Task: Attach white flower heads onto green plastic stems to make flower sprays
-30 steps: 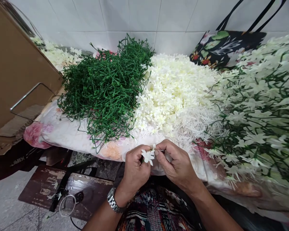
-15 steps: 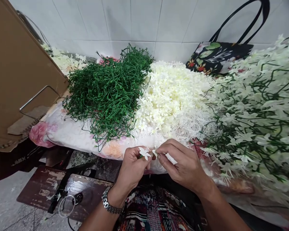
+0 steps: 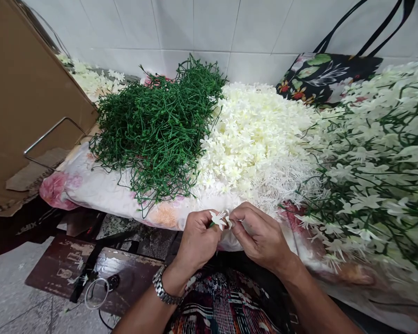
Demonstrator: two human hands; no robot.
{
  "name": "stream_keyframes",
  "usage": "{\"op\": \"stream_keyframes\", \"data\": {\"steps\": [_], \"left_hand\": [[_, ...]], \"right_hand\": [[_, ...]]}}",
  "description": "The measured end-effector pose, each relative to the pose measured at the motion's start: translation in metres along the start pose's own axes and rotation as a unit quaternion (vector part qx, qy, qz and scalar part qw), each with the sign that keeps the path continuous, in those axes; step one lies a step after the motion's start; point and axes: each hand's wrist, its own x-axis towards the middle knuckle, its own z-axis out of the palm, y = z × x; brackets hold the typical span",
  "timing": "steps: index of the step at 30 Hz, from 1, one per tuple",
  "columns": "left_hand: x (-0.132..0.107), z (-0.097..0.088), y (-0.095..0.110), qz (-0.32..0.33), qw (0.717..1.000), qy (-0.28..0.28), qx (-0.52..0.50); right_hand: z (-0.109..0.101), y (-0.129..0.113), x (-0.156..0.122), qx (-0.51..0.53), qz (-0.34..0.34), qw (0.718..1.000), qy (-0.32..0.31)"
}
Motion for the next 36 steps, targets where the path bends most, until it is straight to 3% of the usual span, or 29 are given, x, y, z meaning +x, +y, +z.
{"op": "stream_keyframes", "data": {"steps": [8, 13, 19, 21, 24, 29, 32, 36], "left_hand": [[0.000, -0.002, -0.001, 0.005, 1.000, -0.021, 0.010], [0.001, -0.002, -0.001, -0.006, 0.999, -0.005, 0.042], [-0.002, -0.005, -0.006, 0.010, 1.000, -0.002, 0.001], [-0.004, -0.007, -0.008, 0.054, 0.998, 0.014, 0.007], [-0.007, -0.010, -0.006, 0.178, 0.980, 0.040, 0.079], [-0.011, -0.010, -0.004, 0.365, 0.901, 0.042, 0.230], [-0.011, -0.009, -0.007, 0.405, 0.866, 0.052, 0.288], [-0.008, -0.008, -0.010, 0.408, 0.851, 0.050, 0.328]], "right_hand": [[0.003, 0.001, -0.001, -0.006, -0.007, 1.000, 0.009], [0.005, 0.003, -0.004, -0.005, -0.010, 1.000, 0.005], [-0.001, 0.001, -0.003, 0.021, 0.035, 0.999, 0.004], [-0.007, -0.003, -0.002, 0.028, 0.061, 0.998, 0.007], [-0.013, -0.010, 0.001, 0.036, 0.071, 0.997, 0.008], [-0.010, -0.016, 0.001, 0.042, 0.073, 0.996, 0.003], [-0.006, -0.015, 0.000, 0.042, 0.073, 0.996, 0.006], [-0.003, -0.010, -0.005, 0.039, 0.085, 0.996, 0.013]]}}
